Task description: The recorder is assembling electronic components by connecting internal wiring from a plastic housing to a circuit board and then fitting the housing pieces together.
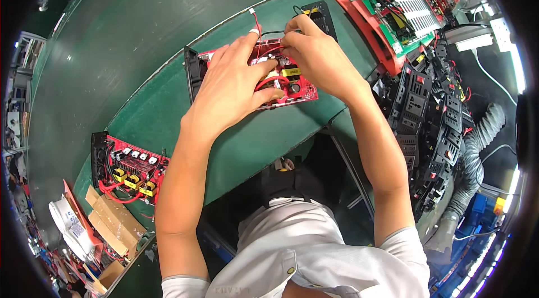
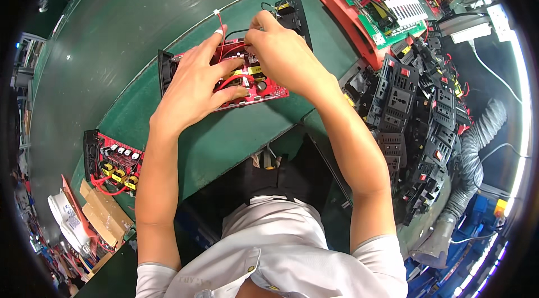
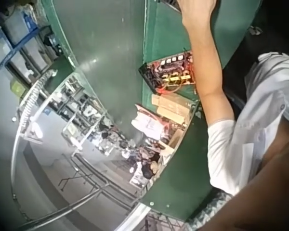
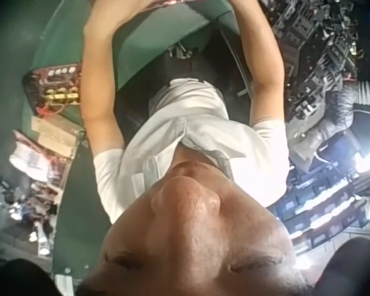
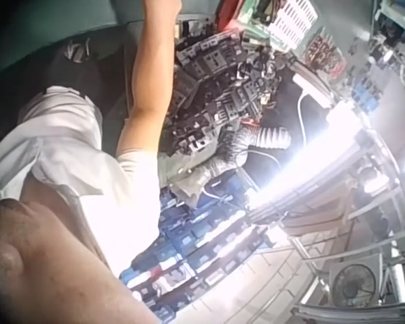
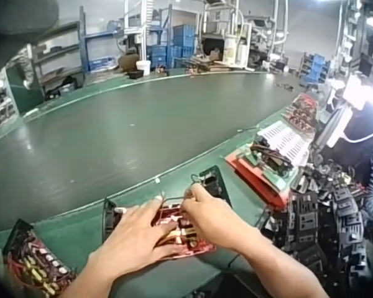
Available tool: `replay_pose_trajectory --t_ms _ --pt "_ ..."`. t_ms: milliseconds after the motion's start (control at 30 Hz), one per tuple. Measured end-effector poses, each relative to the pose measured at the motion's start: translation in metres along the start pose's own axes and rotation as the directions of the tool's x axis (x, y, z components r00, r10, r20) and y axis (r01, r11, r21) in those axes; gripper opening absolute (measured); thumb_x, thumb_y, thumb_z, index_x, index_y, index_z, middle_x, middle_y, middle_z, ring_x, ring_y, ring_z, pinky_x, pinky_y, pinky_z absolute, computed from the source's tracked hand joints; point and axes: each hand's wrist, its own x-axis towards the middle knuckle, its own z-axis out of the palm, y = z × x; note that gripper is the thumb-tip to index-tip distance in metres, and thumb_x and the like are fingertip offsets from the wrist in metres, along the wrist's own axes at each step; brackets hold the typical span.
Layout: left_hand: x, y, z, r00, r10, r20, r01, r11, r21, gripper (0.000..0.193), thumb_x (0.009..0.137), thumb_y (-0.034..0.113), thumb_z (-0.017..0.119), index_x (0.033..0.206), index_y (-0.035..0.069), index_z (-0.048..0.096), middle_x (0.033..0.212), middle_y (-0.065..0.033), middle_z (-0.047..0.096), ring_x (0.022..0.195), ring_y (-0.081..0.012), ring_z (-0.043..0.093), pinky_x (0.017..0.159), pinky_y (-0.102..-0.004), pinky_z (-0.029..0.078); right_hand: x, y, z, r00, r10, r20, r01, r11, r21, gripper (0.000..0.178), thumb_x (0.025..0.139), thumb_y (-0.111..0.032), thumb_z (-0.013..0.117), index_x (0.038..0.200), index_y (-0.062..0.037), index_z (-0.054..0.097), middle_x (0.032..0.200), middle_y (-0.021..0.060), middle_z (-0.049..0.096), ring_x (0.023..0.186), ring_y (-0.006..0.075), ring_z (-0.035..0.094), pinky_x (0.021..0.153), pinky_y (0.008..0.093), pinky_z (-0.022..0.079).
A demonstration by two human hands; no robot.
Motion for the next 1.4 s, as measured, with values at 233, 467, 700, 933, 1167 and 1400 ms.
replay_pose_trajectory --t_ms 233,467,700,933,1167,1400 --pt "-0.001 0.0 0.002 1.0 -0.007 -0.004 0.007 1.0 0.009 0.05 0.078 0.036 0.079 0.119 0.009 0.069 0.145 -0.024 0.043 0.129 -0.0392 0.048 0.109 -0.0478 0.037 -0.002 0.002 -0.002 1.0 -0.012 0.013 0.012 1.0 -0.007 0.013 0.086 -0.002 0.064 0.098 -0.0002 0.065 0.111 0.011 0.058 0.088 0.0362 0.064 0.075 0.0447 0.052" --pt "0.0 -0.001 0.002 1.0 -0.008 0.002 0.008 1.0 -0.002 0.052 0.077 0.037 0.08 0.119 0.008 0.069 0.145 -0.0251 0.044 0.129 -0.0396 0.048 0.109 -0.0474 0.037 -0.001 0.005 0.0 0.998 -0.059 0.015 0.059 0.998 -0.034 0.014 0.086 -0.003 0.066 0.099 -0.0024 0.066 0.113 0.0106 0.058 0.086 0.0353 0.065 0.074 0.0443 0.053" --pt "0.001 0.0 0.003 1.0 -0.002 0.005 0.002 1.0 0.02 0.049 0.078 0.038 0.078 0.117 0.01 0.071 0.144 -0.0247 0.045 0.129 -0.0384 0.048 0.108 -0.048 0.037 0.0 0.006 0.002 0.998 -0.048 0.026 0.05 0.997 -0.058 0.013 0.086 -0.004 0.065 0.099 -0.0029 0.067 0.114 0.0106 0.058 0.084 0.0352 0.066 0.073 0.0444 0.053" --pt "0.003 0.007 0.005 0.999 -0.033 0.032 0.031 0.997 0.076 0.046 0.082 0.044 0.073 0.118 0.015 0.071 0.144 -0.0225 0.045 0.134 -0.0381 0.043 0.11 -0.0506 0.033 -0.001 0.008 0.003 0.998 -0.056 0.005 0.056 0.995 -0.082 0.014 0.086 -0.003 0.065 0.099 -0.0017 0.067 0.114 0.0119 0.058 0.084 0.0359 0.066 0.073 0.0448 0.054" --pt "0.005 0.009 0.006 0.999 -0.024 0.041 0.018 0.989 0.144 0.045 0.083 0.046 0.071 0.116 0.015 0.072 0.142 -0.0205 0.047 0.129 -0.0366 0.046 0.107 -0.0504 0.036 0.0 0.006 0.006 0.999 -0.051 0.0 0.051 0.996 -0.08 0.013 0.085 -0.004 0.065 0.097 -0.0016 0.067 0.112 0.0125 0.058 0.085 0.0367 0.066 0.074 0.0453 0.053" --pt "0.003 0.003 0.007 0.998 -0.039 0.047 0.032 0.99 0.134 0.048 0.084 0.049 0.066 0.119 0.017 0.071 0.144 -0.0248 0.046 0.127 -0.0404 0.049 0.108 -0.0496 0.038 0.01 0.01 -0.004 1.0 -0.004 -0.015 0.008 0.963 0.269 0.029 0.084 0.0 0.065 0.112 -0.0018 0.066 0.105 0.0141 0.064 0.095 0.0278 0.063 0.083 0.0356 0.051"
